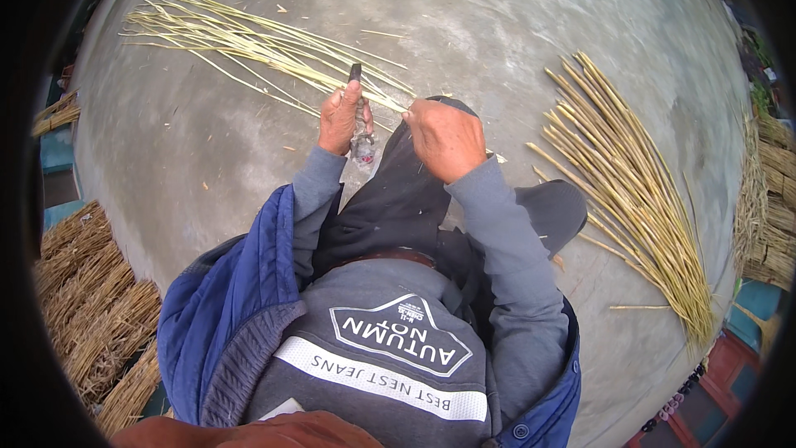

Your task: The person sits on a concrete floor and uses a small knife to split long dried sticks into thin strips. They hold each stick with one hand and draw the knife along its length to peel off fibers, then place the processed pieces into a pile on the floor.

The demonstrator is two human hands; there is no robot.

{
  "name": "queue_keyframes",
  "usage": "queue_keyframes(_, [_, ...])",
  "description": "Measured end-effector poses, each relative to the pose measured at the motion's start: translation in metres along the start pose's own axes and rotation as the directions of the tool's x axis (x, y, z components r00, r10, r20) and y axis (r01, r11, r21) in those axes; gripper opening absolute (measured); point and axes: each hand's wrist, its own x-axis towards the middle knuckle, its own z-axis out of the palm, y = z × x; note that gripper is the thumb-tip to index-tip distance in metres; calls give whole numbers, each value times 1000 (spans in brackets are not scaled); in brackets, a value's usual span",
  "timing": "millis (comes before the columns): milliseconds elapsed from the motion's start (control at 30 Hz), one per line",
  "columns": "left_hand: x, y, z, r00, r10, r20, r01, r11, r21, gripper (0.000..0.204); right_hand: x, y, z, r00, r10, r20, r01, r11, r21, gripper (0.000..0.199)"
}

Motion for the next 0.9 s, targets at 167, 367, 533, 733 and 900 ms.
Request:
queue_keyframes(167, [-7, -4, 17, 995, -40, 96, 47, 996, -75, 52, 0, 1, 2, 994, -92, -59, 94, 995, 23, 18])
queue_keyframes(367, [-13, -20, 24, 997, -37, 71, 32, 997, 73, 52, -6, 11, 4, 996, -78, -40, 79, 996, 30, 18])
queue_keyframes(533, [-5, -13, 13, 1000, -15, 7, 16, 1000, -1, 53, -18, 22, -2, 999, -45, -22, 45, 999, 17, 19])
queue_keyframes(733, [-25, -24, 48, 981, -91, 170, 88, 996, 24, 52, -13, 19, 17, 984, -143, -103, 151, 986, 71, 18])
queue_keyframes(900, [-23, -18, 44, 991, -94, 95, 86, 992, 90, 50, -27, 24, 0, 998, -8, -64, 10, 1000, 27, 10])
